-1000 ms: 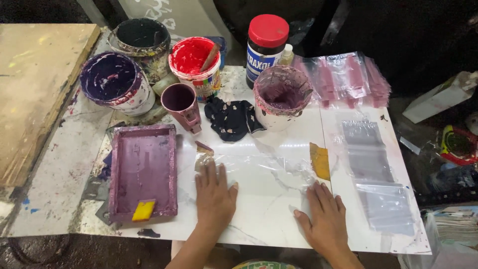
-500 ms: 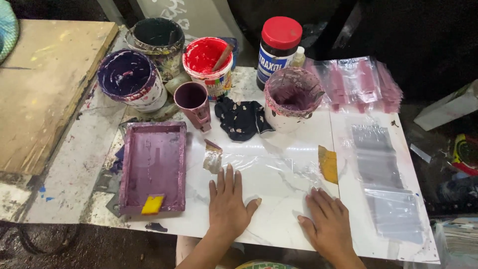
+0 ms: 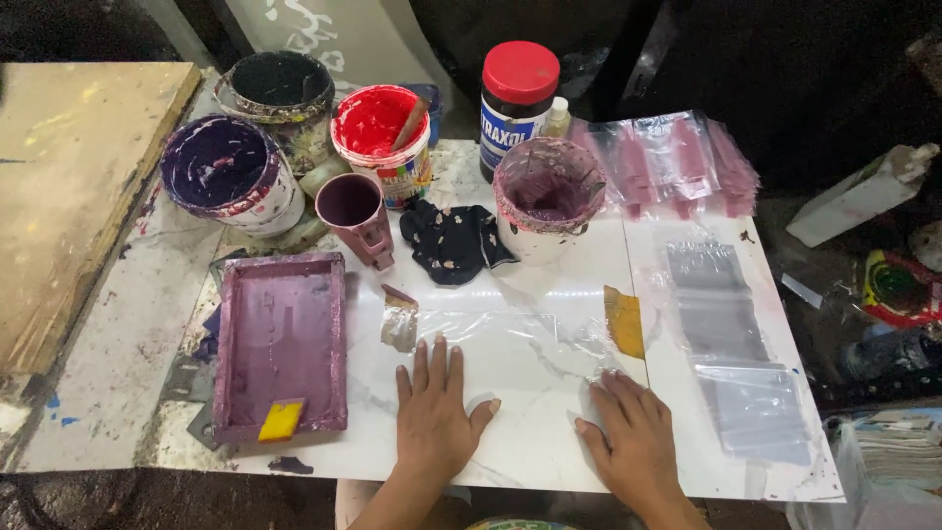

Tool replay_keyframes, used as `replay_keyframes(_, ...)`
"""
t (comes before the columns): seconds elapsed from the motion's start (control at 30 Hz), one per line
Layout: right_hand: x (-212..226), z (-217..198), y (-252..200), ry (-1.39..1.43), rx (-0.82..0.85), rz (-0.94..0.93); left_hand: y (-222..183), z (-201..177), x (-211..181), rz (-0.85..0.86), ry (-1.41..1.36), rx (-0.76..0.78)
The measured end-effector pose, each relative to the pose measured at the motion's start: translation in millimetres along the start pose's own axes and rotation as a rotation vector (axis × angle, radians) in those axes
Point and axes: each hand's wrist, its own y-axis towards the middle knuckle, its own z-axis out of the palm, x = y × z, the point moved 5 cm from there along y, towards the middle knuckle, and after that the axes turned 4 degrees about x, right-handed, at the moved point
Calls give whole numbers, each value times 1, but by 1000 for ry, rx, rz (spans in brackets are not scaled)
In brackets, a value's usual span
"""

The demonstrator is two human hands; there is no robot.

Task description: Preparing a screen for printing by aligning plastic films and spreading ink across the mesh using a spatula.

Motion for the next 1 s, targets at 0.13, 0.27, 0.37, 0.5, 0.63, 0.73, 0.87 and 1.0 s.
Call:
replay_keyframes(0.13, -2, 2, -2, 7, 8, -5, -1, -4, 0, -43, 3, -43)
replay_keyframes(0.27, -2, 2, -1, -8, -8, 10, 2, -4, 2, -58, -1, 16)
replay_keyframes(0.37, -4, 3, -2, -27, 31, 53, 2, -8, -2, -16, -27, 39)
replay_keyframes(0.5, -12, 13, -4, -35, 124, 126, 3, -9, -3, 3, -53, 97)
replay_keyframes(0.63, -9, 13, -5, -89, 83, 82, 2, -10, -1, -32, -46, 98)
replay_keyframes(0.73, -10, 15, -7, -112, 68, 82, 2, -8, 1, -76, -51, 109)
replay_keyframes(0.87, -8, 12, -4, -100, 101, 75, 4, -17, -4, -46, -66, 142)
replay_keyframes(1.0, -11, 22, -4, -134, 168, 78, 2, -15, -4, 6, -108, 136)
